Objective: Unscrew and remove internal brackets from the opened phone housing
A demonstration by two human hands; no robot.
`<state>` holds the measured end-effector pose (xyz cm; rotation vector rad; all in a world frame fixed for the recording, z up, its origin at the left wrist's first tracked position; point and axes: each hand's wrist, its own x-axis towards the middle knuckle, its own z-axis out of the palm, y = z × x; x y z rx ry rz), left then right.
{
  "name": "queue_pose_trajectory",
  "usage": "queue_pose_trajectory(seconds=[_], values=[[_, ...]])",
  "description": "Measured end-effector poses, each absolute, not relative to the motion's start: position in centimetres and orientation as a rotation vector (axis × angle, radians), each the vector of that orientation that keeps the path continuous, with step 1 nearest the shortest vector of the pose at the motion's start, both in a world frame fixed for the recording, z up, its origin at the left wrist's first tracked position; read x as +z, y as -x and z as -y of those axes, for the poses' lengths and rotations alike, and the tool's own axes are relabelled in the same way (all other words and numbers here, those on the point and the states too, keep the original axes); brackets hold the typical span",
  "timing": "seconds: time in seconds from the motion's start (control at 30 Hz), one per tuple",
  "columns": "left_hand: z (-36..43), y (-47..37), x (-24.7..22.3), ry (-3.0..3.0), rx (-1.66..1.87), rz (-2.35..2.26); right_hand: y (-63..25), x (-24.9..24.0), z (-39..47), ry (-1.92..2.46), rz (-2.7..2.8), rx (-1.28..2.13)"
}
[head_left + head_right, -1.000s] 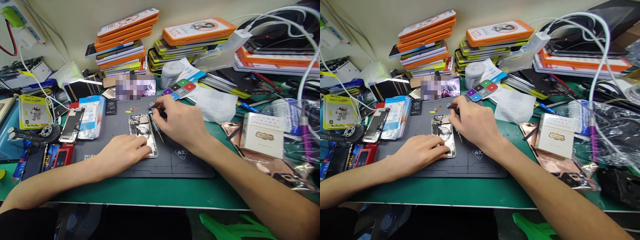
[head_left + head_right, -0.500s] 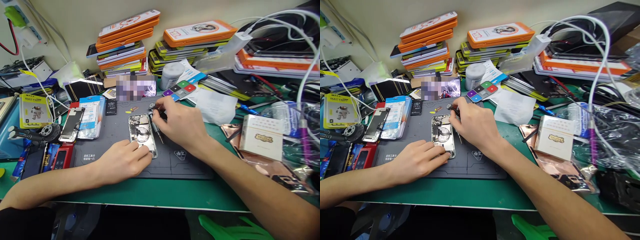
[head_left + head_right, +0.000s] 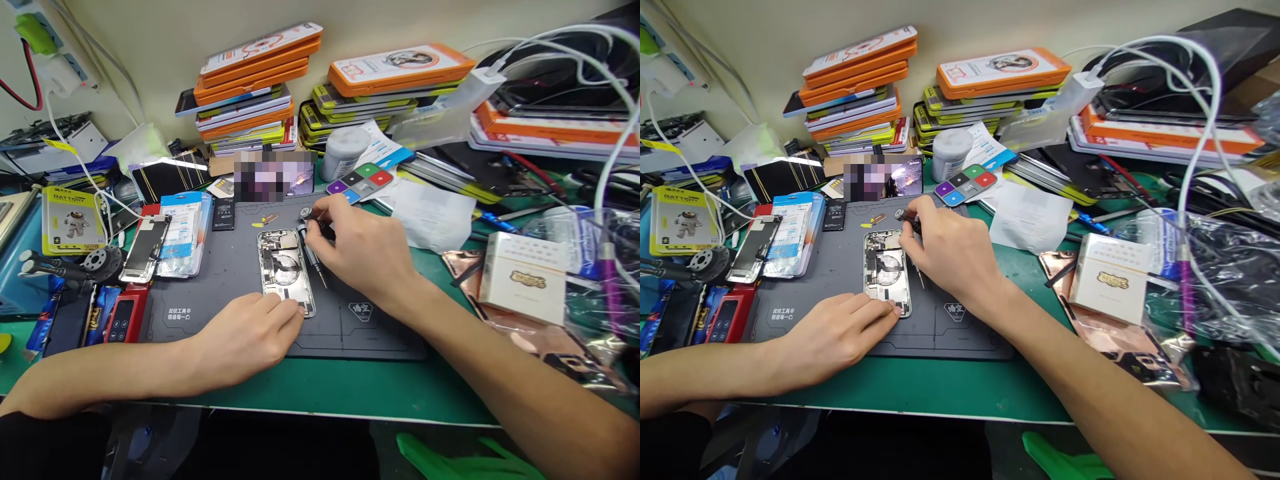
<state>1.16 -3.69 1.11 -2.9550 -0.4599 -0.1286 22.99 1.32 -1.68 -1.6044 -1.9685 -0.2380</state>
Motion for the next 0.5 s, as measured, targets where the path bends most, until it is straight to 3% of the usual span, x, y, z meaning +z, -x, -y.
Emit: queue_pose_trajectory(seconds=[0.23,0.4,0.5], values=[[4.7,-1.1,0.4,2.94,-0.107,0.526,-23.3,-1.4,-1.0,1.474,1.825,-0.221],[5.8,-1.1,-1.1,2.839,-0.153,0.558,-22.3,-0.8,0.0,1.114,1.597,0.4],[6.2,-1.0,-1.7,2.765,-0.209,0.529,-21.3,-1.2,0.6,1.074,1.715,0.55]])
